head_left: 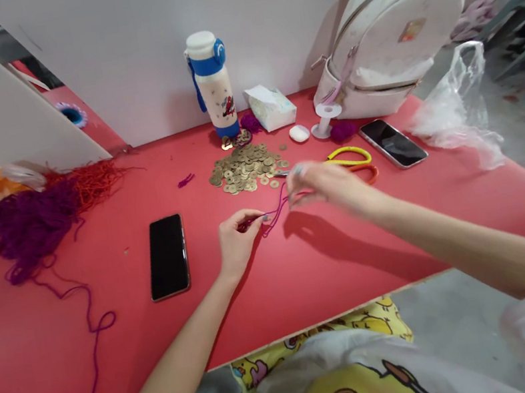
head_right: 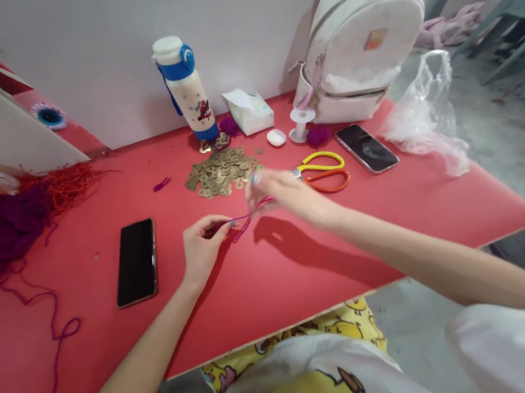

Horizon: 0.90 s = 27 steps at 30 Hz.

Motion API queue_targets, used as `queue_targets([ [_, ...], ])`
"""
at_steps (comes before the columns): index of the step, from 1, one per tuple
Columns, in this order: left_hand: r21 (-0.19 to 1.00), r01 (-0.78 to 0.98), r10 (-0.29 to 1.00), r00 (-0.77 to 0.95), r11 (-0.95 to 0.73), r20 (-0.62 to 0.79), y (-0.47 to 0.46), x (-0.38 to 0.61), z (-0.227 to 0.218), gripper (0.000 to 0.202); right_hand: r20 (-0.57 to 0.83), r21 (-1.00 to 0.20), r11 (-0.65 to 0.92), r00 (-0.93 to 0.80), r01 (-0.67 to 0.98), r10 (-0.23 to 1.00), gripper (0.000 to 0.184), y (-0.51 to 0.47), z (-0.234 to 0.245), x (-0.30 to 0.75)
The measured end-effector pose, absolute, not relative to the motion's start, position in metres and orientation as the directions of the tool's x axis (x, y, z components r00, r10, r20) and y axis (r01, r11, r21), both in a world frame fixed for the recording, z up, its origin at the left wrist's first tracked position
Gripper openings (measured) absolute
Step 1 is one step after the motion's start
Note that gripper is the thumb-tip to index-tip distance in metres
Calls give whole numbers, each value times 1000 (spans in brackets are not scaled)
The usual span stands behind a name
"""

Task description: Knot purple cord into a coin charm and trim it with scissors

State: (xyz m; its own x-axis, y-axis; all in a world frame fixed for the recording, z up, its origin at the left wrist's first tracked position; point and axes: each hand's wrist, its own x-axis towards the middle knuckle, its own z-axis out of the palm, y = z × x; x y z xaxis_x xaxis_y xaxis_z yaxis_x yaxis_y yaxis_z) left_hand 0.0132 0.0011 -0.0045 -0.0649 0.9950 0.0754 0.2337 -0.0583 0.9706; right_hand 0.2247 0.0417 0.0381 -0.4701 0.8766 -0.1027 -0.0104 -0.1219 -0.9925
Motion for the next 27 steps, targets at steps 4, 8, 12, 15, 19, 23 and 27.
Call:
queue_targets([
  [4,968,243,995,-48,-68,82,2,12,-3,7,-174,-984,-160,-536,73,826,22,39,8,206],
  [8,945,288,984,-46,-153,173,4,9,-2,5,-221,-953,-301,-590,-39,777,15,41,-3,192],
  [12,939,301,983,-33,-165,183,6,8,-3,6,-216,-927,-354,-593,-125,776,8,42,-3,184],
  [15,936,311,984,-22,-162,178,6,8,-3,6,-184,-932,-332,-598,-147,780,12,41,-6,182],
  [19,932,324,984,-13,-165,179,6,9,-2,5,-138,-936,-300,-594,-183,793,23,39,-11,183],
  [23,932,325,984,-20,-161,177,5,8,-3,6,-149,-926,-323,-596,-195,789,33,38,-12,185],
  [27,928,335,983,-24,-162,180,5,8,-3,5,-143,-930,-312,-590,-194,795,34,38,-12,185],
])
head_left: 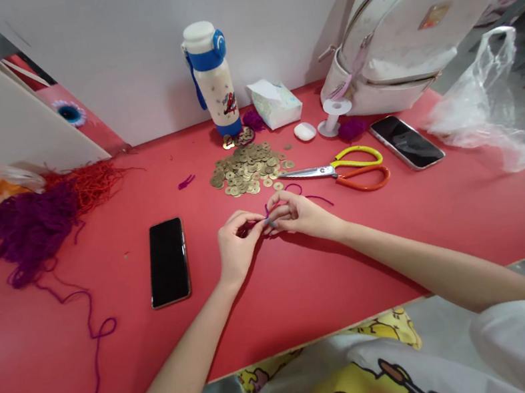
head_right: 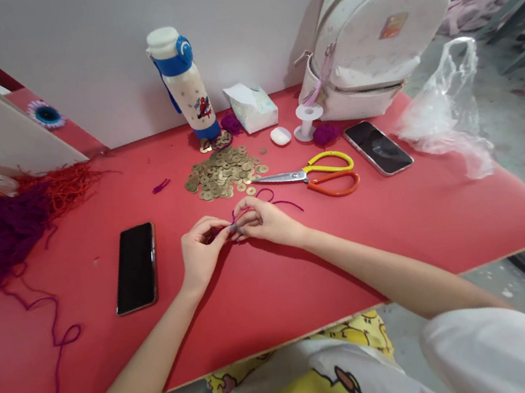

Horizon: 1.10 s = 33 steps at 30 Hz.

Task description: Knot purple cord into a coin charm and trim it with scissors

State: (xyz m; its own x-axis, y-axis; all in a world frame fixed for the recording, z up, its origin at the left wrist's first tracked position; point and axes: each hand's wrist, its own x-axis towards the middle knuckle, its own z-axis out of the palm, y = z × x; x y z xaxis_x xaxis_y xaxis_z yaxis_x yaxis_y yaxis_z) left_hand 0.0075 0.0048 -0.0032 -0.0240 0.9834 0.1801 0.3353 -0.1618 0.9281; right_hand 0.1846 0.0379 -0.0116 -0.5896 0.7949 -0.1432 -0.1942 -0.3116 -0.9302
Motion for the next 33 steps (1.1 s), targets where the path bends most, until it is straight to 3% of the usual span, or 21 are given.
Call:
queue_targets([
  [20,928,343,986,-29,-145,165,6,9,-2,5,-79,-981,-170,-596,-97,799,43,35,-15,183],
  [33,936,323,986,-29,-144,161,5,8,-3,5,-76,-982,-166,-608,-93,791,41,36,-15,185],
])
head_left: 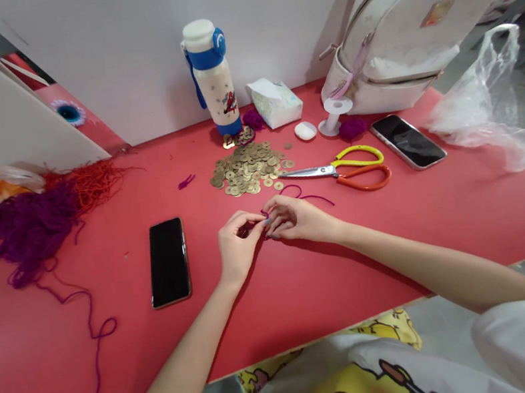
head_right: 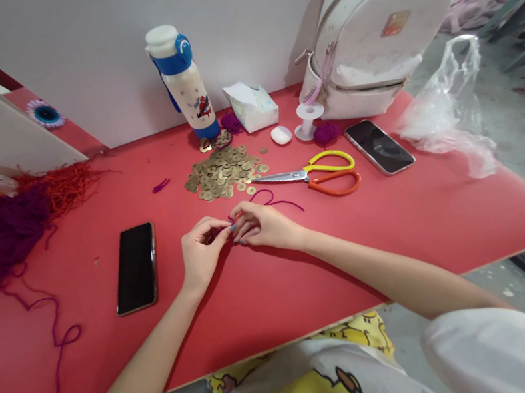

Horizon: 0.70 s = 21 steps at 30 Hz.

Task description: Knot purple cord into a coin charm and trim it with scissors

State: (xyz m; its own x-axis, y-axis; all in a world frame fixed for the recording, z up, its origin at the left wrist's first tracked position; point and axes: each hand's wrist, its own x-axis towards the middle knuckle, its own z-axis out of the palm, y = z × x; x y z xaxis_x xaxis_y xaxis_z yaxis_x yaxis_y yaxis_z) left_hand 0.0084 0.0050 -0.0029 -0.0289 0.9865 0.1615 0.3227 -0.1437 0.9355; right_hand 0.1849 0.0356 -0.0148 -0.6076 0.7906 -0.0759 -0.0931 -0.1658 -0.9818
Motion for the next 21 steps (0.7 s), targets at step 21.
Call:
queue_targets([
  [21,898,399,977,-23,-187,214,5,6,-5,8,139,-952,1,-428,-307,893,21,32,-21,183],
])
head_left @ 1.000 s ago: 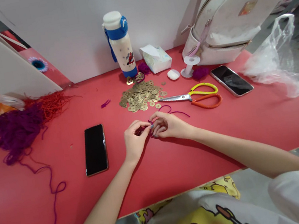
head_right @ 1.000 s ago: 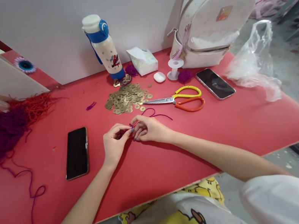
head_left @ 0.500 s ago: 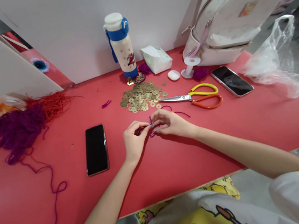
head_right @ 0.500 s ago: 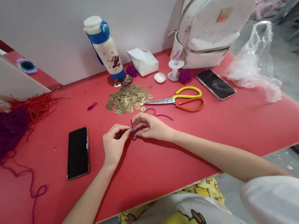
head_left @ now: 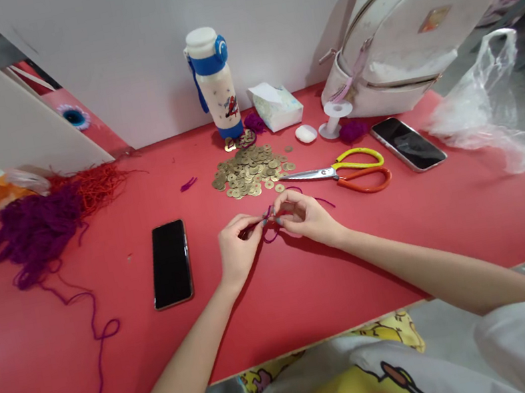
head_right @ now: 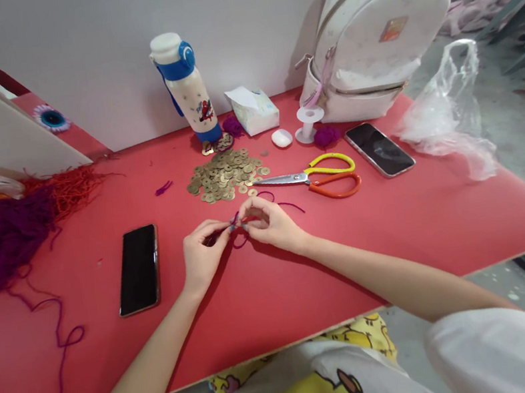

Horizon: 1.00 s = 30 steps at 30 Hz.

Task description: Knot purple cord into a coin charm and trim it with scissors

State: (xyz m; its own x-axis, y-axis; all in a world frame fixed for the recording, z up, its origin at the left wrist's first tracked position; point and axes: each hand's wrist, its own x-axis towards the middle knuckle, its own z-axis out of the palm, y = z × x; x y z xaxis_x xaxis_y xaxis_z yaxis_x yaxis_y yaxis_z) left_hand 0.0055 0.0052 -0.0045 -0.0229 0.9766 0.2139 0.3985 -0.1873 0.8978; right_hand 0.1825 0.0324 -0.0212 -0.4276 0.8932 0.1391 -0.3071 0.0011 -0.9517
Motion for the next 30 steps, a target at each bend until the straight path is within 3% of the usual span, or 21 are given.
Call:
queue_targets([
  [10,911,375,969,-102,-172,225,7,4,-5,8,322,-947,268,-485,-178,813,43,15,-14,177],
  [16,945,283,980,-62,-165,190,5,3,-2,10,238,-967,256,-372,0,897,22,20,-16,177],
  [22,948,235,974,-17,-215,225,2,6,2,6,331,-816,499,-473,291,817,6,26,-21,180],
  [24,953,226,977,-25,-200,211,2,8,2,5,357,-800,519,-457,300,815,8,26,-21,180],
  [28,979,169,988,-77,-117,132,2,9,-1,12,382,-829,473,-314,299,869,29,24,-17,181],
  [30,984,156,990,-103,-84,100,2,9,-2,16,397,-812,484,-301,325,867,26,24,-14,182],
])
